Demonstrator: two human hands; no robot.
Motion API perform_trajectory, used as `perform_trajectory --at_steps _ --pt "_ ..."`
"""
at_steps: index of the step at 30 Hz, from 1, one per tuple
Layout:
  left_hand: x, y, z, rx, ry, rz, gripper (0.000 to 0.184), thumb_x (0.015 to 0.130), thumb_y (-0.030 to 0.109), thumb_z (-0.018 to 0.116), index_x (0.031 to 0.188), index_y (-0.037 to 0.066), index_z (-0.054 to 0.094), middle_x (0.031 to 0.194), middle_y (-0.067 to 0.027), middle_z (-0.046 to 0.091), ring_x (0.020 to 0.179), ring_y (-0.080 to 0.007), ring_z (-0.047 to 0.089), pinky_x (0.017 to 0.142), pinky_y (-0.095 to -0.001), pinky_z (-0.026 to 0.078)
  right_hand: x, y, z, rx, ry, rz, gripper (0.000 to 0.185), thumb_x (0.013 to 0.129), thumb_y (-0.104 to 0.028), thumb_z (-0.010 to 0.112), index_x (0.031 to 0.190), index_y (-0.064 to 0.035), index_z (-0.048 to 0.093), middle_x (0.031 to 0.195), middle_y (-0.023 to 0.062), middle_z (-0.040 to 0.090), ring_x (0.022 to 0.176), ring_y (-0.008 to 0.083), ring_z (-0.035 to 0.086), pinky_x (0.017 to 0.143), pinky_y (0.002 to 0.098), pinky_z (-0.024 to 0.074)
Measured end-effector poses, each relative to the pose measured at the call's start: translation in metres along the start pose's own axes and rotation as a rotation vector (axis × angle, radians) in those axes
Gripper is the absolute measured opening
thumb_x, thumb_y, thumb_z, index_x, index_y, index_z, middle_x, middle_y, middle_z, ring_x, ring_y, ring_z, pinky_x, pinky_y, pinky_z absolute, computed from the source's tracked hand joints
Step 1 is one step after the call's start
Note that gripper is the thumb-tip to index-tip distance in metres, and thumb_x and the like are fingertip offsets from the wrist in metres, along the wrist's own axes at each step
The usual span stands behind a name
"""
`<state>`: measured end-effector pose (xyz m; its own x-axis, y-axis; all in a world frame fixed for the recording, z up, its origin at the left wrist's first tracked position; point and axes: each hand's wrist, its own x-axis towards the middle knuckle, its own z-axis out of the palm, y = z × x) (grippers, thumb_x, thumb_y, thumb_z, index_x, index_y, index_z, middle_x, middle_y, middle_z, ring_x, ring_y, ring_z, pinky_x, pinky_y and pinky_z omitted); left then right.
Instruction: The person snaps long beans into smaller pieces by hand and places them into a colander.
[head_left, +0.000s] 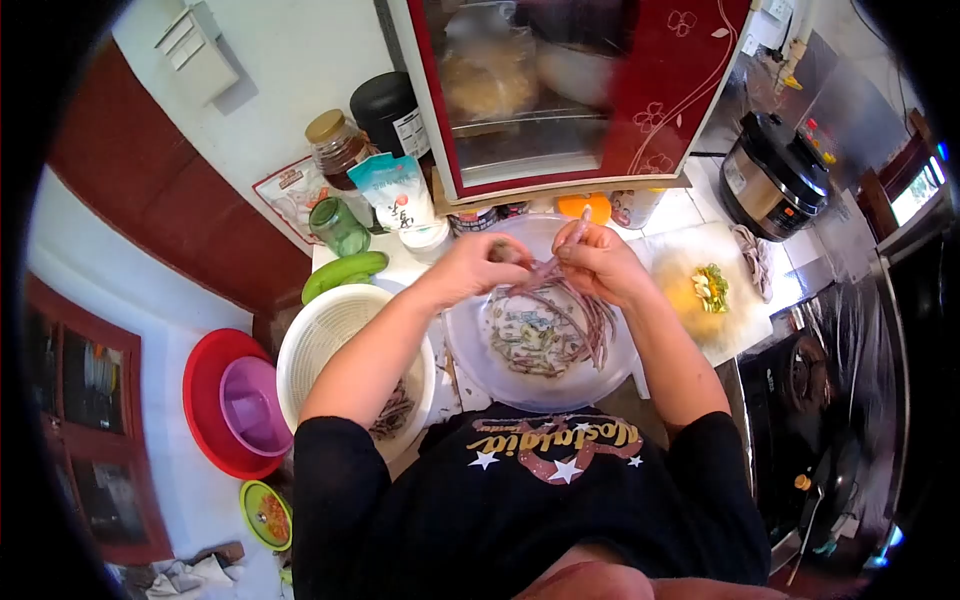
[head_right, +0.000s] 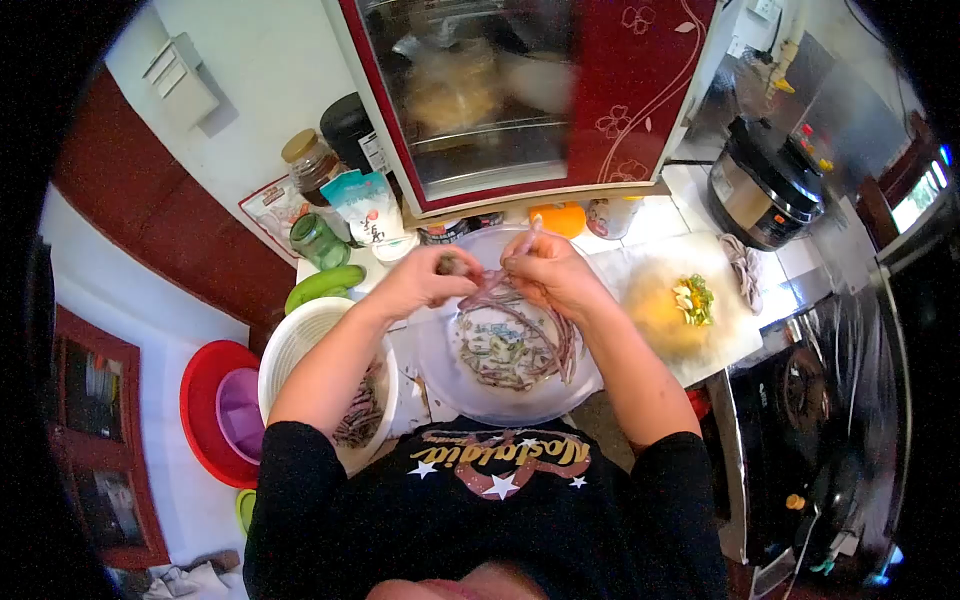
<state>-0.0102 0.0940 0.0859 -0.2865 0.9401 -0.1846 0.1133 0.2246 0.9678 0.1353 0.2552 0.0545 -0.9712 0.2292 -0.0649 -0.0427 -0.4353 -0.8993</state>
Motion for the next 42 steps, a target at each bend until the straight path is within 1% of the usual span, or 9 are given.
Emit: perform_trajectory --at_steps 5,7,17,22,25,27,28,38,42 --pt "0.021 -0.029 0.005 0.029 -0.039 0.128 0.019 0.074 0.01 0.065 0.09 0.001 0.059 0.066 0.0008 0.053 0.049 -0.0041 0.043 0.042 -0.0194 0.032 0.004 0.011 0.012 -0.012 0.058 -0.025 0.01 0.08 -0.01 0.06 0.085 -0.004 0.053 0.064 0.0031 0.052 0.043 0.0073 0.042 0.036 0.0209 0.0298" --pt "0.019 -0.026 0.003 -0.244 0.049 0.034 0.018 0.076 0.009 0.063 0.089 0.0 0.057 0.067 -0.0036 0.057 0.046 -0.0049 0.043 0.039 -0.0191 0.032 -0.004 0.028 0.024 -0.342 0.095 0.13 0.012 0.082 -0.014 0.058 0.086 -0.0041 0.053 0.065 0.0027 0.053 0.042 0.0068 0.042 0.037 0.0209 0.0304" --pt "0.004 -0.038 -0.01 0.097 -0.046 0.083 0.018 0.076 0.013 0.064 0.089 0.002 0.058 0.064 -0.0003 0.055 0.053 -0.0056 0.049 0.047 -0.0211 0.038 -0.004 0.05 0.012 -0.059 -0.116 0.26 0.015 0.084 -0.017 0.054 0.078 -0.004 0.057 0.061 0.0038 0.054 0.04 0.0075 0.041 0.035 0.0201 0.0282" --pt "-0.009 -0.046 -0.028 0.106 0.088 0.044 0.02 0.076 0.01 0.061 0.096 0.004 0.059 0.064 -0.0007 0.057 0.049 -0.0044 0.046 0.043 -0.0178 0.034 -0.014 0.009 -0.03 0.211 0.061 -0.087 0.011 0.081 -0.014 0.055 0.078 -0.0036 0.056 0.061 0.0046 0.054 0.04 0.008 0.04 0.035 0.0207 0.0274" --pt "-0.016 -0.038 -0.033 0.015 0.057 -0.014 0.023 0.078 0.009 0.057 0.1 0.004 0.057 0.066 -0.0024 0.06 0.048 -0.0037 0.045 0.043 -0.0173 0.034 -0.011 0.007 -0.037 -0.125 0.253 -0.1 0.014 0.081 -0.015 0.056 0.086 -0.0025 0.057 0.066 0.0068 0.057 0.043 0.0123 0.045 0.04 0.0248 0.0351" --pt "-0.015 -0.034 -0.027 0.03 -0.081 -0.072 0.027 0.078 0.01 0.053 0.105 0.004 0.055 0.068 -0.0046 0.062 0.047 -0.0032 0.044 0.042 -0.017 0.033 -0.001 0.022 -0.016 -1.073 0.406 -0.551 0.02 0.08 -0.012 0.057 0.098 -0.002 0.057 0.073 0.009 0.058 0.052 0.017 0.052 0.052 0.0279 0.0439" --pt "-0.013 -0.033 -0.024 0.03 -0.093 -0.071 0.027 0.078 0.01 0.053 0.105 0.004 0.055 0.068 -0.0046 0.062 0.047 -0.0032 0.044 0.042 -0.017 0.033 0.0 0.014 0.001 -1.245 0.405 -0.636 0.028 0.079 -0.008 0.057 0.107 -0.0039 0.054 0.079 0.0106 0.059 0.061 0.0214 0.056 0.063 0.0299 0.0462" --pt "-0.017 -0.037 -0.012 0.045 -0.155 -0.112 0.021 0.085 0.021 0.054 0.095 0.003 0.057 0.062 -0.0028 0.059 0.043 -0.0055 0.047 0.039 -0.0175 0.034 -0.004 0.006 0.016 -1.503 0.009 -0.334 0.018 0.082 -0.023 0.055 0.086 -0.005 0.057 0.071 0.0198 0.056 0.067 0.0372 0.055 0.059 0.04 0.0447" --pt "-0.017 -0.042 -0.013 -0.118 -0.08 -0.037 0.018 0.085 0.02 0.052 0.088 0.003 0.058 0.062 -0.0049 0.058 0.04 -0.0057 0.045 0.037 -0.0176 0.031 -0.01 0.009 0.013 -1.598 -0.022 -0.343 0.019 0.085 -0.022 0.052 0.083 -0.0029 0.055 0.065 0.0161 0.057 0.058 0.0307 0.057 0.054 0.0363 0.0449"
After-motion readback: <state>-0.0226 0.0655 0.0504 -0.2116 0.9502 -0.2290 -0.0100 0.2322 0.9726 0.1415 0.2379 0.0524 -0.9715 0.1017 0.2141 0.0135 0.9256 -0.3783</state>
